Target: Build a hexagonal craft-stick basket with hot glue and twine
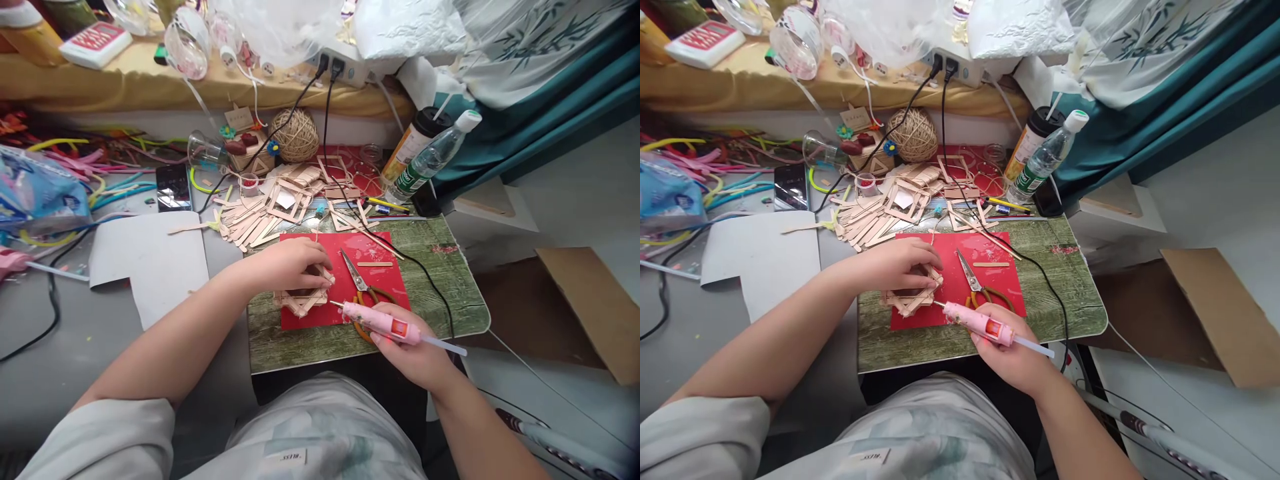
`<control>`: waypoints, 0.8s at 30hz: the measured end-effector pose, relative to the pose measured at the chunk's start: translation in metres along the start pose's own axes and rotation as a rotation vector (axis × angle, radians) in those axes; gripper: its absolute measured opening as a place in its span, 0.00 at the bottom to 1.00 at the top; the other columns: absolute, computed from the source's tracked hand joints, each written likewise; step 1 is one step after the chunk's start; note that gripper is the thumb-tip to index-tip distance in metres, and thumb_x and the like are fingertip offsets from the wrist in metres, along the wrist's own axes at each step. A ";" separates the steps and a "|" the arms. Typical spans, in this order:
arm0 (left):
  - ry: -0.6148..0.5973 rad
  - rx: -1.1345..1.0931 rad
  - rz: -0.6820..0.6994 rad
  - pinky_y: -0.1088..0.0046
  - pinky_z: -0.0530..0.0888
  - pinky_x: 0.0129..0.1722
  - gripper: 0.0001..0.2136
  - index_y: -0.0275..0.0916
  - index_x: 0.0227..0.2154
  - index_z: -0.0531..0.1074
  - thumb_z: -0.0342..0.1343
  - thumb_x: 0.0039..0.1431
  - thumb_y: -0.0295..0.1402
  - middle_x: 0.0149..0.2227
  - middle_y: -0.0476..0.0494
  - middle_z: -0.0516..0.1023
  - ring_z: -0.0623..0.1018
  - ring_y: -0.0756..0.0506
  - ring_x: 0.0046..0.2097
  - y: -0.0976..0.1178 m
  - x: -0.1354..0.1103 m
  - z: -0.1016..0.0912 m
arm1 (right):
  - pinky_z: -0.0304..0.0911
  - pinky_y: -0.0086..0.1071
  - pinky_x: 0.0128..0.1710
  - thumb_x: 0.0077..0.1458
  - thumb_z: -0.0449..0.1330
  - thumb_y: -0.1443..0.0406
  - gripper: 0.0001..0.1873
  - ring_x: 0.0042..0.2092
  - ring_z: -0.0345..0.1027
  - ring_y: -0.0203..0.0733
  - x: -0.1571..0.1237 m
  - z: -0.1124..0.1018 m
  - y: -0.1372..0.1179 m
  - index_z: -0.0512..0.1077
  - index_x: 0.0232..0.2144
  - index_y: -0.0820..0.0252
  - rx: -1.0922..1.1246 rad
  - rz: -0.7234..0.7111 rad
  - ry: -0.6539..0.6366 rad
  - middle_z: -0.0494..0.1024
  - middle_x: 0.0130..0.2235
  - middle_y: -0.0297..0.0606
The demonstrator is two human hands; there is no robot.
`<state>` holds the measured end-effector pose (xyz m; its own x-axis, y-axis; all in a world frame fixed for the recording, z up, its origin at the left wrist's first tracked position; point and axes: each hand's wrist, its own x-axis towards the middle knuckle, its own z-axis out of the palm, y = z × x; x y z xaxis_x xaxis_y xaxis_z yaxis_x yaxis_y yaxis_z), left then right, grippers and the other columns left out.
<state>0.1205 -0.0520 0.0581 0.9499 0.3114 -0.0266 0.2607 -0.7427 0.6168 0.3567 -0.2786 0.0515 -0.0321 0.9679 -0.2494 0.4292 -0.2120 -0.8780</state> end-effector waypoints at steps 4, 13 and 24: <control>0.001 0.000 0.018 0.66 0.73 0.53 0.16 0.41 0.51 0.79 0.59 0.70 0.45 0.51 0.40 0.82 0.80 0.41 0.51 -0.001 0.001 0.001 | 0.65 0.32 0.36 0.64 0.61 0.65 0.03 0.34 0.69 0.40 0.004 0.006 -0.002 0.75 0.40 0.55 -0.011 -0.007 -0.019 0.76 0.35 0.33; 0.002 0.000 0.005 0.65 0.73 0.53 0.16 0.41 0.51 0.80 0.60 0.70 0.45 0.51 0.40 0.82 0.80 0.41 0.52 -0.001 0.000 0.001 | 0.66 0.35 0.39 0.64 0.61 0.65 0.03 0.38 0.72 0.44 0.006 0.011 -0.002 0.75 0.40 0.54 -0.074 -0.014 -0.008 0.78 0.37 0.35; 0.000 -0.011 0.009 0.65 0.73 0.51 0.15 0.42 0.51 0.80 0.60 0.69 0.45 0.51 0.40 0.82 0.80 0.41 0.51 -0.002 0.000 0.001 | 0.63 0.35 0.37 0.66 0.59 0.64 0.05 0.36 0.69 0.43 0.006 0.012 -0.002 0.75 0.42 0.54 -0.121 0.039 -0.036 0.75 0.35 0.34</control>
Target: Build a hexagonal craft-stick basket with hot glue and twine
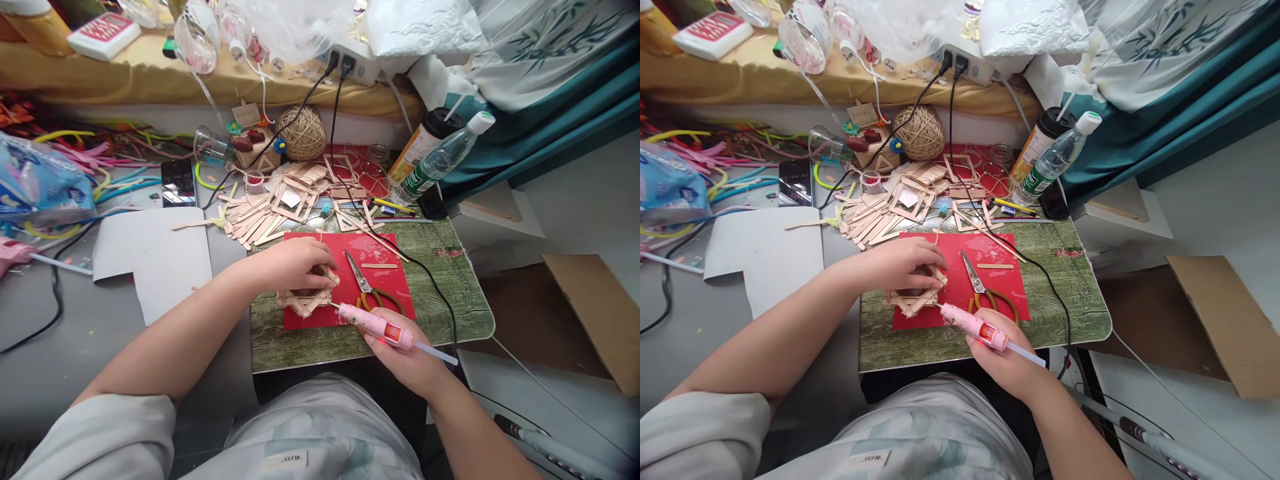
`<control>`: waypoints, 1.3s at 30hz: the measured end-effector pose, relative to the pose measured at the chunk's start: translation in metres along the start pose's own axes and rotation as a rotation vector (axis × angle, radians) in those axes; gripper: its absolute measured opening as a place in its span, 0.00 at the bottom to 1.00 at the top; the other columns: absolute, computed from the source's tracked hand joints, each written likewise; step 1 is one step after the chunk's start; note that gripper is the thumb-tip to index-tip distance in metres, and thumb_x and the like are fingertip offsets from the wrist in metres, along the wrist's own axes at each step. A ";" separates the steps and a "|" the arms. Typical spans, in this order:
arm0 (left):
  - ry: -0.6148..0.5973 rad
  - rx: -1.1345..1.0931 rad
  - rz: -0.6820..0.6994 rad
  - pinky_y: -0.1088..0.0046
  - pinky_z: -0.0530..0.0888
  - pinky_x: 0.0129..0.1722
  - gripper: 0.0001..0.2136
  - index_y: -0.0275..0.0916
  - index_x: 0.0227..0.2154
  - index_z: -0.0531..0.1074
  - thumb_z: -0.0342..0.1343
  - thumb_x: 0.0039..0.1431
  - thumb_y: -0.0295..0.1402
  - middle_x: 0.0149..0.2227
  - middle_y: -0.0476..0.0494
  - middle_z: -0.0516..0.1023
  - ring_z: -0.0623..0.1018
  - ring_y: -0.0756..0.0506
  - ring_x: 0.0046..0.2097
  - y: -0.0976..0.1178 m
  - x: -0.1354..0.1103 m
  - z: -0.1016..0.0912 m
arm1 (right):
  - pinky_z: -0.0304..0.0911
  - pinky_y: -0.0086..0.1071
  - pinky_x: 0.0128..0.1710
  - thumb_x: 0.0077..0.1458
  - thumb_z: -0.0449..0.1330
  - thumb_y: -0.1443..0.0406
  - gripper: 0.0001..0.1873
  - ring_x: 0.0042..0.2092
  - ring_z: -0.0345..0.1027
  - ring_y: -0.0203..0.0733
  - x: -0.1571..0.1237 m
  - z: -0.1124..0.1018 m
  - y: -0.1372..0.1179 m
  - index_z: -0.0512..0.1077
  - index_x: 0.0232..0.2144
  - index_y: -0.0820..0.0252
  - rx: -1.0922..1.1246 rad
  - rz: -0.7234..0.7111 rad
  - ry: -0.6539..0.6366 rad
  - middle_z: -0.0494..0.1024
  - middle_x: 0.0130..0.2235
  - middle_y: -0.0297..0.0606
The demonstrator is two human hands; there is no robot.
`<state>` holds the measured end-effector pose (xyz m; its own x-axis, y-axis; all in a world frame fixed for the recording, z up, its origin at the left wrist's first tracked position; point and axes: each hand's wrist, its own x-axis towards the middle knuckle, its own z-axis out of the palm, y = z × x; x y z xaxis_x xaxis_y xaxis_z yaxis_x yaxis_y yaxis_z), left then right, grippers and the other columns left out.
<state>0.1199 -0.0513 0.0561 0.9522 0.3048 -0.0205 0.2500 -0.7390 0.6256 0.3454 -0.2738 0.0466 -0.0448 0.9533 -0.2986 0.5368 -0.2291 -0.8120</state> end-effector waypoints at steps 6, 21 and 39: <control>0.002 -0.002 -0.005 0.66 0.73 0.52 0.15 0.42 0.51 0.80 0.62 0.68 0.44 0.50 0.40 0.83 0.80 0.41 0.51 0.001 0.000 -0.001 | 0.62 0.34 0.35 0.66 0.58 0.63 0.05 0.36 0.68 0.42 0.000 0.001 0.001 0.72 0.37 0.55 -0.014 0.009 0.014 0.74 0.34 0.34; 0.015 -0.004 0.011 0.65 0.73 0.51 0.15 0.42 0.51 0.80 0.61 0.69 0.45 0.50 0.41 0.82 0.80 0.41 0.51 -0.002 0.000 0.002 | 0.61 0.34 0.33 0.65 0.58 0.64 0.08 0.32 0.65 0.40 0.002 0.000 -0.003 0.68 0.32 0.55 -0.031 -0.007 0.010 0.71 0.31 0.32; 0.012 -0.011 0.006 0.64 0.73 0.54 0.15 0.42 0.50 0.81 0.60 0.69 0.45 0.52 0.40 0.82 0.80 0.40 0.53 -0.003 -0.001 0.002 | 0.63 0.34 0.35 0.63 0.59 0.65 0.06 0.33 0.67 0.42 0.001 0.000 -0.003 0.70 0.31 0.54 -0.030 0.007 0.014 0.74 0.32 0.33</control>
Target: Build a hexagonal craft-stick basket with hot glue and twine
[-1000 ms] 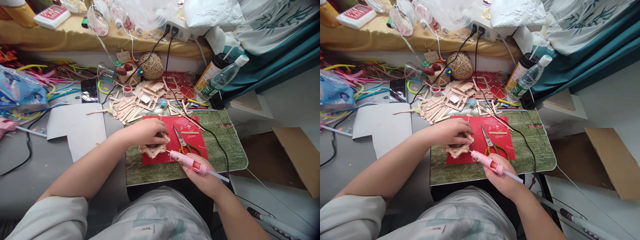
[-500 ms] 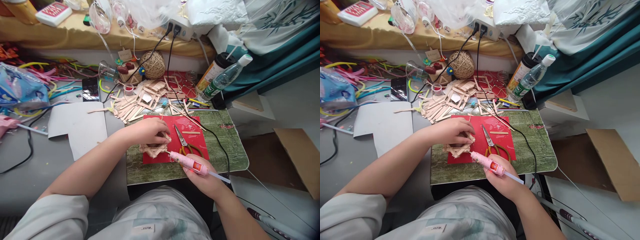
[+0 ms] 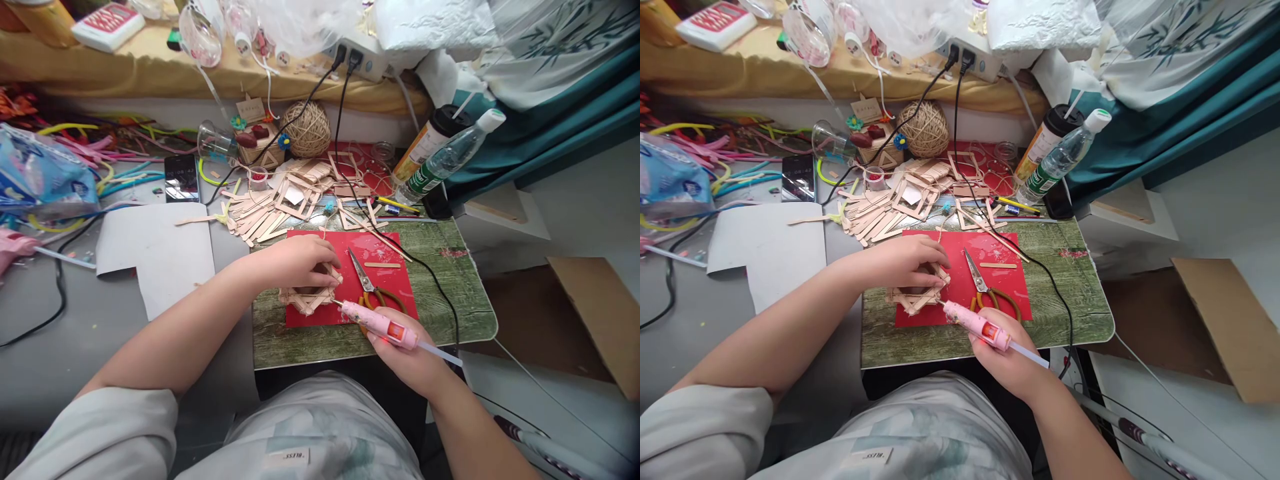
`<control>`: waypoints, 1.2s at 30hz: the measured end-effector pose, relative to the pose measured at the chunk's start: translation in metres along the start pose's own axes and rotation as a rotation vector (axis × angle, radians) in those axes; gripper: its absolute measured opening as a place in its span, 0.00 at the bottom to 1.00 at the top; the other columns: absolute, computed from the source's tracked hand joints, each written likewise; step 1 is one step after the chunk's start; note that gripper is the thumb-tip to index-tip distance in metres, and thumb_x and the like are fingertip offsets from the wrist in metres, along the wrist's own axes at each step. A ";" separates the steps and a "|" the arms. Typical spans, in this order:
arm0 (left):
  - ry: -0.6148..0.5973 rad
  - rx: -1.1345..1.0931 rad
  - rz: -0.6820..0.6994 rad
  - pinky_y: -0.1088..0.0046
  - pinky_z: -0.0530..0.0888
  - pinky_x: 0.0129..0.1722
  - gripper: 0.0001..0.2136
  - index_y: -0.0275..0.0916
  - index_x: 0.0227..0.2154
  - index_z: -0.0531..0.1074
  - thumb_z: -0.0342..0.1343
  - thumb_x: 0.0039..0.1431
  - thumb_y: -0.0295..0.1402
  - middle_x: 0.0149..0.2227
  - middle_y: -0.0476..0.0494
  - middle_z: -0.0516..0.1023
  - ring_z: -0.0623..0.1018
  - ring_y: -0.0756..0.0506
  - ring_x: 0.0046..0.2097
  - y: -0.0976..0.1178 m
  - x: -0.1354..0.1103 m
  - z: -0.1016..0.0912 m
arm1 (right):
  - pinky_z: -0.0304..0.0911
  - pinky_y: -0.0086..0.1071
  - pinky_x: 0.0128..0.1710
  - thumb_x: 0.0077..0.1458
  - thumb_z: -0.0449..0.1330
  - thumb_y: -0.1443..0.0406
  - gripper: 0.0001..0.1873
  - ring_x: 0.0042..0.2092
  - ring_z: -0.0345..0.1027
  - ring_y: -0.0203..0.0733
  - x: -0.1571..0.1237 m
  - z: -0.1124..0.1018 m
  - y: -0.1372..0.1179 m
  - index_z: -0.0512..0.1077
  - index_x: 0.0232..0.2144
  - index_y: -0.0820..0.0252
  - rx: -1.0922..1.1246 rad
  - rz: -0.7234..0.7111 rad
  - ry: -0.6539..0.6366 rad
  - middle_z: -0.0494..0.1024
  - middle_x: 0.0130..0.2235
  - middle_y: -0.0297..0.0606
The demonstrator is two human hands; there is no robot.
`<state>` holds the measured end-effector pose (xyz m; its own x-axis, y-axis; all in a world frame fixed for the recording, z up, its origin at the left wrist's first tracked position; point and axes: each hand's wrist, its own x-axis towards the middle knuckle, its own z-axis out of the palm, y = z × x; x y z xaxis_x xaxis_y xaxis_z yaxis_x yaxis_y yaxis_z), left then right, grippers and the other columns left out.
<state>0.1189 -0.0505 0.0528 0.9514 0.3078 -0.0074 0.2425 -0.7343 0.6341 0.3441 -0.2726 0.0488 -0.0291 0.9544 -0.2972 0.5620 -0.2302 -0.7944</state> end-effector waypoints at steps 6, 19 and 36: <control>-0.012 0.009 -0.004 0.64 0.73 0.54 0.15 0.42 0.51 0.80 0.59 0.69 0.44 0.52 0.40 0.82 0.80 0.40 0.53 0.001 0.001 -0.001 | 0.64 0.34 0.35 0.64 0.59 0.64 0.04 0.36 0.70 0.43 0.003 -0.001 -0.001 0.71 0.34 0.54 -0.011 0.001 0.009 0.76 0.34 0.35; -0.034 0.033 -0.139 0.65 0.71 0.57 0.25 0.45 0.62 0.70 0.62 0.65 0.45 0.61 0.39 0.76 0.75 0.38 0.61 0.003 -0.012 -0.016 | 0.74 0.45 0.53 0.65 0.63 0.57 0.17 0.52 0.78 0.55 0.009 -0.009 0.009 0.79 0.54 0.51 0.280 -0.048 0.219 0.83 0.52 0.43; -0.170 -0.010 -0.312 0.64 0.74 0.54 0.34 0.42 0.65 0.66 0.60 0.61 0.54 0.62 0.37 0.76 0.77 0.36 0.60 -0.010 -0.015 -0.016 | 0.74 0.45 0.49 0.59 0.64 0.53 0.22 0.48 0.79 0.55 0.067 -0.015 -0.009 0.81 0.52 0.53 -0.023 0.120 0.233 0.86 0.45 0.38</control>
<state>0.0992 -0.0387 0.0589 0.8498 0.4110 -0.3300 0.5256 -0.6141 0.5888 0.3491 -0.2032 0.0441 0.2290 0.9391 -0.2563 0.5688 -0.3427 -0.7477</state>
